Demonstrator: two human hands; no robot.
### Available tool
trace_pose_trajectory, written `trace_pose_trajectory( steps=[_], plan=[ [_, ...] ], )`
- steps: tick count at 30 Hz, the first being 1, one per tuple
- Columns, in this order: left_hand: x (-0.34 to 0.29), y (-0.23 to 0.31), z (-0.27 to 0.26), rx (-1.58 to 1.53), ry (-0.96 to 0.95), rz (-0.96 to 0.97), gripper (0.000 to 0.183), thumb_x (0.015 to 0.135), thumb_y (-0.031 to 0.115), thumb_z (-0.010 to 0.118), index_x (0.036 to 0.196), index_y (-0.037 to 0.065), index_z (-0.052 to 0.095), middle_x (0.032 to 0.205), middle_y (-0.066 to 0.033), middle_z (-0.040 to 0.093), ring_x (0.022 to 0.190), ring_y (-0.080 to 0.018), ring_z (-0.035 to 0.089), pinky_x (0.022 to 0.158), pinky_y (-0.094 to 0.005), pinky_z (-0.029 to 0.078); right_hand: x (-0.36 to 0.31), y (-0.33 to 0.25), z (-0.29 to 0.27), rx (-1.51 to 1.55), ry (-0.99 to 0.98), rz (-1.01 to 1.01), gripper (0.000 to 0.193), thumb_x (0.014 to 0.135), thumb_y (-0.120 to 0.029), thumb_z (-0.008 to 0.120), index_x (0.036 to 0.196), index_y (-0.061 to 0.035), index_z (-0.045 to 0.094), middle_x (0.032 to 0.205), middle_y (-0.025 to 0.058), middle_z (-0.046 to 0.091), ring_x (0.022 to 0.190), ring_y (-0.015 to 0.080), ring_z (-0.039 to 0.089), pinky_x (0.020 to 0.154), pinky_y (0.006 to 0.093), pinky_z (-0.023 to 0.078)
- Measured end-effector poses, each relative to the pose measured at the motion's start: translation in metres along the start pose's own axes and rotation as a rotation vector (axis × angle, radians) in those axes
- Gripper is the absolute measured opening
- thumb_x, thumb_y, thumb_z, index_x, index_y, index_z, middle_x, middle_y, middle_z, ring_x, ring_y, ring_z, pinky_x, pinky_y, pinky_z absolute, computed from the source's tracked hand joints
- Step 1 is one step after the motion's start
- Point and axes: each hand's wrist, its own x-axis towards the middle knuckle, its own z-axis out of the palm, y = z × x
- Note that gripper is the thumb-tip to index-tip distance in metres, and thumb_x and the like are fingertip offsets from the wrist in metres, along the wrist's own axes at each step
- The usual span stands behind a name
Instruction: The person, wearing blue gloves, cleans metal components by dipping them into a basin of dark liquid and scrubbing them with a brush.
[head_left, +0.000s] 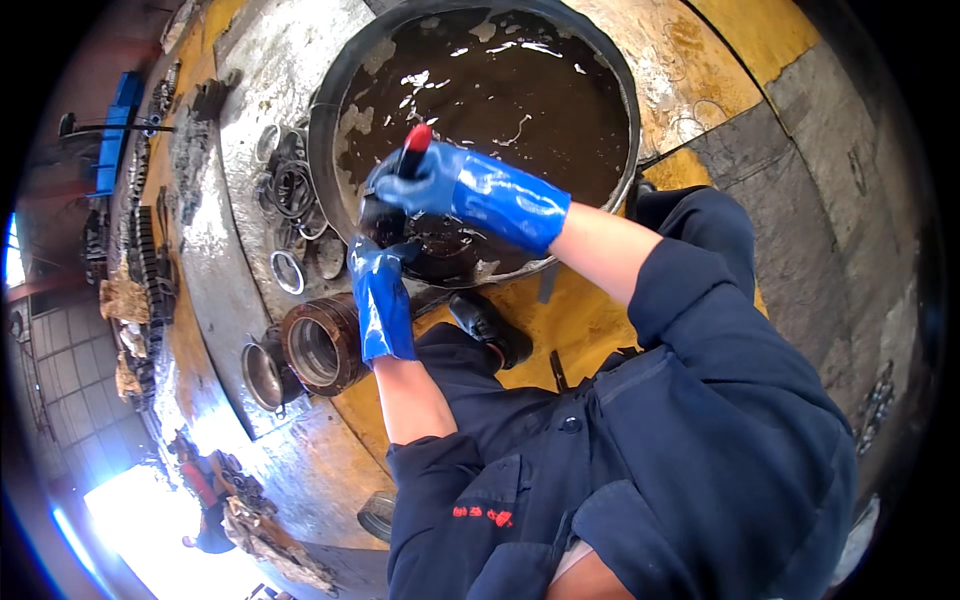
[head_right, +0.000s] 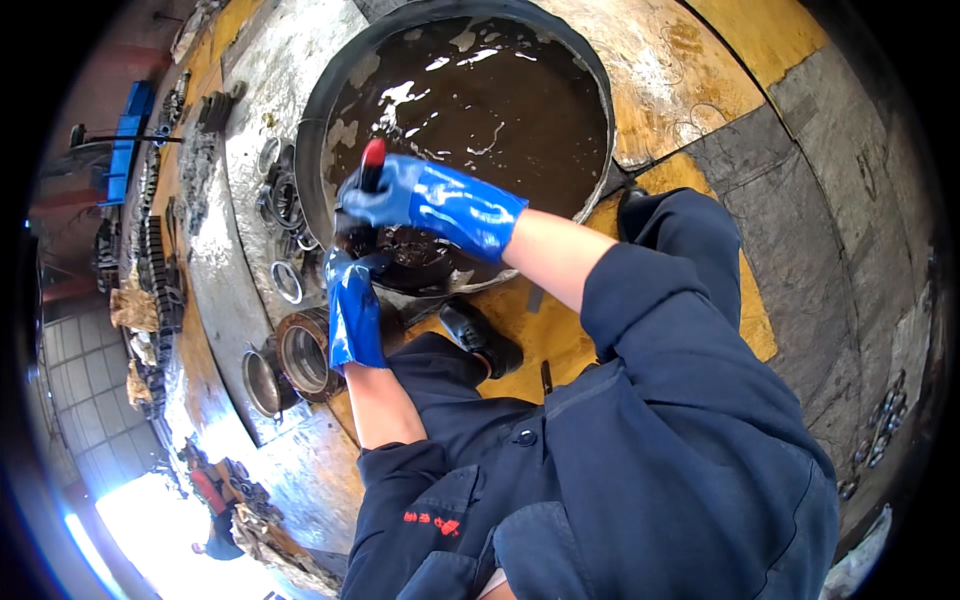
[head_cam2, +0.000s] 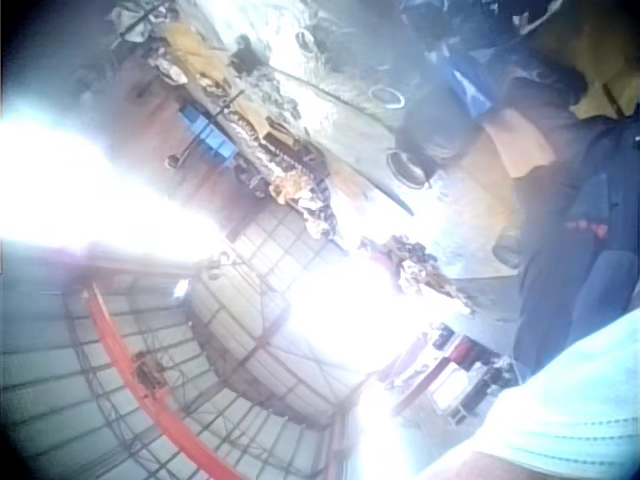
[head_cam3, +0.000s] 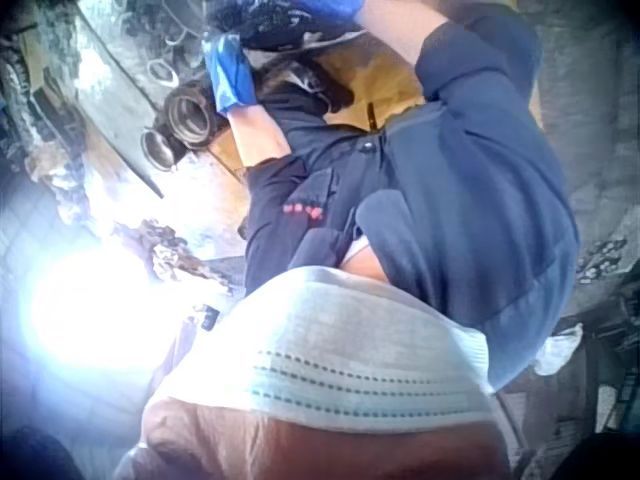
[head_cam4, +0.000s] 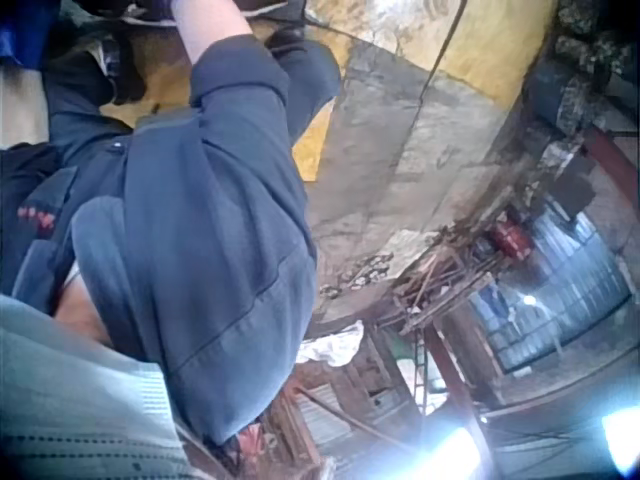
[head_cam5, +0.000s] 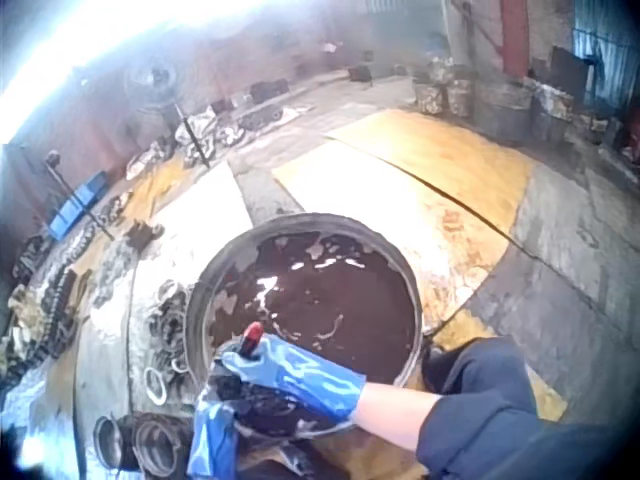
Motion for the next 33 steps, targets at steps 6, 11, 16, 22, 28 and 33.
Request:
trace_pose_trajectory(
  steps=[6, 11, 16, 22, 28, 33],
  plan=[
    [0.007, -0.003, -0.001, -0.195, -0.050, -0.043, 0.061, 0.073, 0.000, 0.083, 0.132, -0.002, 0.069, 0.114, -0.0140, 0.078, 0.098, -0.0259, 0.072, 0.089, -0.0371, 0.056, 0.054, 0.034, -0.043, -0.202, 0.350, 0.282, 0.036, 0.096, -0.039, 0.062, 0.096, -0.0065, 0.079, 0.083, 0.0084, 0.077, 0.077, 0.0206, 0.072, 0.078, 0.0364, 0.056],
    [0.021, -0.017, -0.010, -0.065, 0.002, -0.048, 0.063, 0.071, -0.002, 0.085, 0.133, -0.002, 0.068, 0.115, -0.0147, 0.078, 0.099, -0.0257, 0.072, 0.089, -0.0378, 0.058, 0.025, 0.035, -0.047, -0.165, 0.421, 0.444, 0.043, 0.094, -0.043, 0.061, 0.096, -0.0048, 0.079, 0.094, 0.0176, 0.079, 0.089, 0.0304, 0.075, 0.086, 0.0402, 0.056],
    [0.022, 0.000, 0.007, 0.173, 0.017, -0.043, 0.066, 0.070, -0.004, 0.086, 0.133, -0.002, 0.068, 0.116, -0.0153, 0.078, 0.101, -0.0255, 0.073, 0.089, -0.0385, 0.059, -0.004, 0.042, -0.066, -0.422, 0.483, 0.513, 0.048, 0.091, -0.045, 0.063, 0.110, -0.0027, 0.078, 0.105, 0.0241, 0.078, 0.103, 0.0369, 0.076, 0.093, 0.0435, 0.057],
    [0.040, -0.005, 0.015, 0.265, -0.005, 0.096, 0.067, 0.069, 0.001, 0.088, 0.132, -0.002, 0.067, 0.116, -0.0171, 0.077, 0.103, -0.0296, 0.073, 0.089, -0.0394, 0.059, -0.027, 0.024, -0.088, -0.309, 0.525, 0.379, 0.036, 0.094, -0.040, 0.065, 0.093, -0.0057, 0.075, 0.085, 0.0118, 0.074, 0.080, 0.0190, 0.071, 0.076, 0.0379, 0.054],
    [0.048, -0.013, -0.003, 0.106, -0.104, -0.008, 0.058, 0.068, -0.008, 0.082, 0.124, 0.000, 0.070, 0.107, -0.0129, 0.078, 0.094, -0.0244, 0.073, 0.079, -0.0367, 0.059, -0.057, -0.072, -0.003, 0.009, 0.248, 0.015, 0.027, 0.102, -0.026, 0.057, 0.087, -0.0094, 0.073, 0.084, -0.0003, 0.070, 0.080, 0.0117, 0.062, 0.077, 0.0307, 0.050],
    [0.048, -0.012, -0.001, 0.129, -0.071, 0.017, 0.067, 0.066, -0.010, 0.078, 0.131, 0.001, 0.070, 0.107, -0.0125, 0.077, 0.099, -0.0252, 0.072, 0.083, -0.0363, 0.058, -0.003, -0.008, -0.007, -0.029, 0.202, -0.142, 0.017, 0.101, -0.012, 0.058, 0.090, -0.0057, 0.070, 0.079, -0.0005, 0.066, 0.075, 0.0082, 0.061, 0.074, 0.0305, 0.053]
  ],
)
